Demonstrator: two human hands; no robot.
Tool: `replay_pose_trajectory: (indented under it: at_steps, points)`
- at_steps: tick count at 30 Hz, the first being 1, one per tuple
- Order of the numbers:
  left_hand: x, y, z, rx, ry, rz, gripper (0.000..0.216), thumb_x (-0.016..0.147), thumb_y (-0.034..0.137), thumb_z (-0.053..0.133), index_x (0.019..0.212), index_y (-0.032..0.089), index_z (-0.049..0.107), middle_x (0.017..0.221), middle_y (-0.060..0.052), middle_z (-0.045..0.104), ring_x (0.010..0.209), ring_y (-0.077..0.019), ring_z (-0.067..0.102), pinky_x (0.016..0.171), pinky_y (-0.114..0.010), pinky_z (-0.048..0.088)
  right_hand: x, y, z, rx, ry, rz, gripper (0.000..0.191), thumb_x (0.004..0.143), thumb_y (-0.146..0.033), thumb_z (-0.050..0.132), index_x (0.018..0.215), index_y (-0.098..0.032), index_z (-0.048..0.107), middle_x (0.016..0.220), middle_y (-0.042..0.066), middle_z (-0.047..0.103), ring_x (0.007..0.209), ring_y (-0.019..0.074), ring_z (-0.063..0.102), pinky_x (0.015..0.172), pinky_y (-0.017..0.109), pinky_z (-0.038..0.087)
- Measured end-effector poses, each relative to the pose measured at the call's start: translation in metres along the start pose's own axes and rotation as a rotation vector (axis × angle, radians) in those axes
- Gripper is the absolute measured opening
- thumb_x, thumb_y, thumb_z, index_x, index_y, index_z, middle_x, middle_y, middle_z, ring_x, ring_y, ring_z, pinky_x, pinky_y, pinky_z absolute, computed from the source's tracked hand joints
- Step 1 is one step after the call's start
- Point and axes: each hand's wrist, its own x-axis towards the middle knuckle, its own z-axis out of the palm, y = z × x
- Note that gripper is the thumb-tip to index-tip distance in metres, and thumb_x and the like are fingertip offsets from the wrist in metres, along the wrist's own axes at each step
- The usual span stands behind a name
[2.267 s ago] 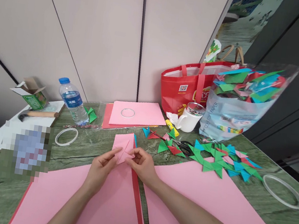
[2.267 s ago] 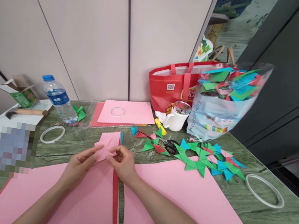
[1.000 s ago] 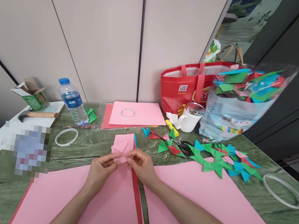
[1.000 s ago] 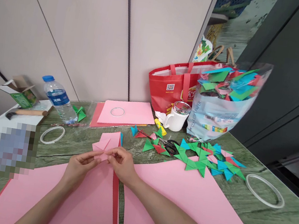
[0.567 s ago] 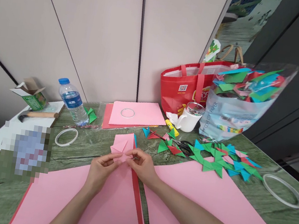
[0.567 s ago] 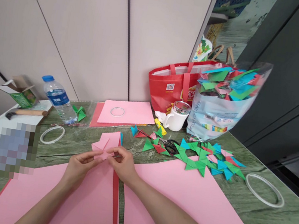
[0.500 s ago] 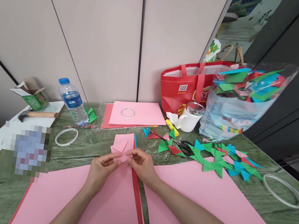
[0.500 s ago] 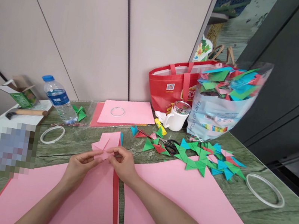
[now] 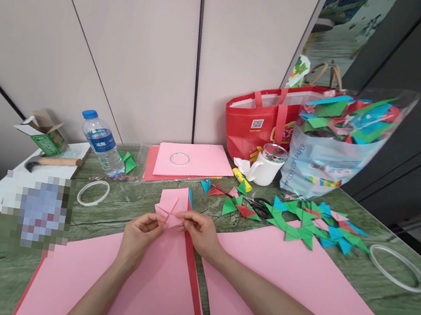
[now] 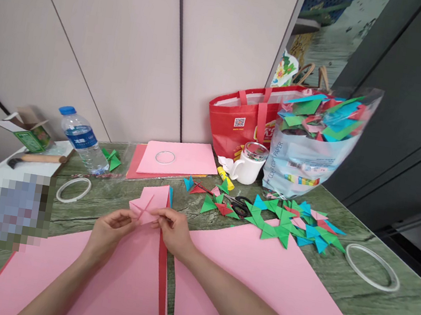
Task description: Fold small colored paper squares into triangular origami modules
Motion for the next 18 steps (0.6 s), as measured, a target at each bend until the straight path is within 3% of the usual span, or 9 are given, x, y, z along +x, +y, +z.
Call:
replay_pose_trajectory:
  at_steps: [6, 11, 14, 18]
  points:
    - [0.002, 0.019, -0.004, -0.074, -0.027, 0.066, 0.035, 0.054, 0.022, 0.072, 0.082, 0.019, 0.051, 0.079, -0.001, 0.062, 0.074, -0.0134, 0.058, 0.069, -0.024, 0.046, -0.001, 0.001, -0.001, -0.063, 0.019, -0.057, 0.025, 0.076, -0.016, 0.041, 0.085, -0.021, 0.064, 0.084, 0.002, 0.061, 0.057, 0.0105, 0.058, 0.056, 0.025, 0.05]
    - [0.001, 0.02, -0.004, 0.022, -0.002, 0.026, 0.036, 0.061, 0.029, 0.067, 0.092, 0.016, 0.054, 0.066, 0.0, 0.061, 0.055, -0.011, 0.055, 0.051, -0.022, 0.044, -0.003, -0.006, 0.0, -0.127, 0.019, -0.049, 0.019, 0.075, -0.018, 0.044, 0.078, -0.02, 0.063, 0.078, 0.002, 0.059, 0.058, 0.0104, 0.054, 0.048, 0.02, 0.046]
    - [-0.001, 0.015, -0.003, 0.145, -0.032, 0.015, 0.031, 0.06, 0.032, 0.068, 0.083, 0.013, 0.062, 0.052, 0.002, 0.056, 0.043, -0.0078, 0.046, 0.04, -0.018, 0.035, -0.004, -0.007, 0.001, -0.163, 0.062, -0.051, 0.01, 0.073, -0.021, 0.051, 0.079, -0.018, 0.058, 0.074, 0.001, 0.056, 0.063, 0.0115, 0.052, 0.047, 0.018, 0.043]
    - [-0.002, 0.012, -0.002, 0.189, -0.093, -0.029, 0.029, 0.059, 0.034, 0.068, 0.078, 0.012, 0.067, 0.053, 0.0, 0.058, 0.044, -0.0094, 0.048, 0.038, -0.017, 0.033, -0.003, -0.006, 0.002, -0.134, 0.123, -0.017, 0.029, 0.069, -0.02, 0.055, 0.098, -0.02, 0.05, 0.077, 0.0, 0.053, 0.065, 0.0115, 0.051, 0.045, 0.017, 0.042]
